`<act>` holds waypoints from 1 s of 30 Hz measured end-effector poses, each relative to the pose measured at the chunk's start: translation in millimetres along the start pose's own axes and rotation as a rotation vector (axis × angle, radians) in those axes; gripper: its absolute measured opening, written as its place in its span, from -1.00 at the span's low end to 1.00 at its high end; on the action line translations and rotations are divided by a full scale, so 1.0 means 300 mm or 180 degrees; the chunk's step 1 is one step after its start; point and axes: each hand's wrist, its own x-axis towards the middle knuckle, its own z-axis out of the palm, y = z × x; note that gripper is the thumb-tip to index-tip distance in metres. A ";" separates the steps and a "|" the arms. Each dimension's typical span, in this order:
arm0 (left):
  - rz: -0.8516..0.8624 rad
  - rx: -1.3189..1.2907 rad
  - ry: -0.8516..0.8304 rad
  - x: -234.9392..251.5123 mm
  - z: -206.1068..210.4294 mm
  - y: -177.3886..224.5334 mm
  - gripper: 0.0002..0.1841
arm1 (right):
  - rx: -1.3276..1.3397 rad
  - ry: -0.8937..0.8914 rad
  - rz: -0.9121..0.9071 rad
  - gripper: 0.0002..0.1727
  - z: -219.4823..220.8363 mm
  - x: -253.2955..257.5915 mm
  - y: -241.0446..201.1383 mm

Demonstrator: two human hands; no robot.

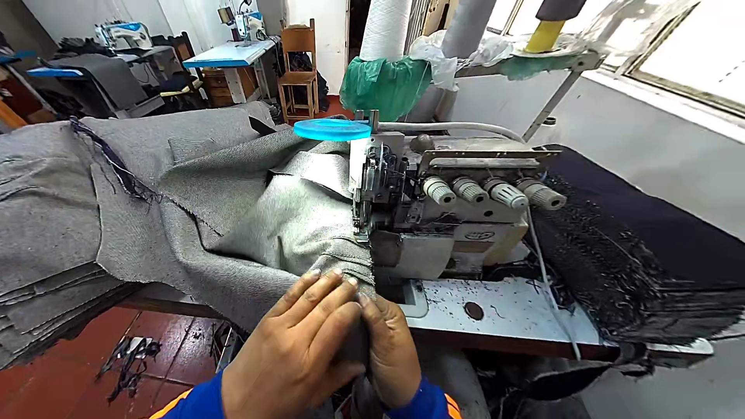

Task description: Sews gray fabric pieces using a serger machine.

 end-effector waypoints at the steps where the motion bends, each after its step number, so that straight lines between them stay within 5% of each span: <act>1: 0.0087 0.0072 -0.0068 -0.009 0.008 -0.009 -0.43 | 0.0002 0.0023 -0.0049 -0.61 0.003 -0.001 0.007; 11: 0.0536 -0.0064 -0.0234 0.068 0.053 -0.163 -0.70 | -0.2095 0.0311 -0.1051 -0.67 -0.002 0.083 0.055; 21: 0.0517 -0.0449 -0.0424 0.133 0.098 -0.279 -0.65 | -0.2610 0.0006 -0.1915 -0.51 -0.073 0.037 0.104; 26: -0.0705 0.0712 0.0513 -0.086 0.176 -0.311 -0.46 | -0.2931 0.0051 -0.1866 -0.61 -0.150 -0.049 0.058; 30: -0.1402 0.0487 0.0307 -0.057 0.316 -0.474 -0.30 | -0.3252 0.0059 -0.1826 -0.65 -0.200 -0.064 0.054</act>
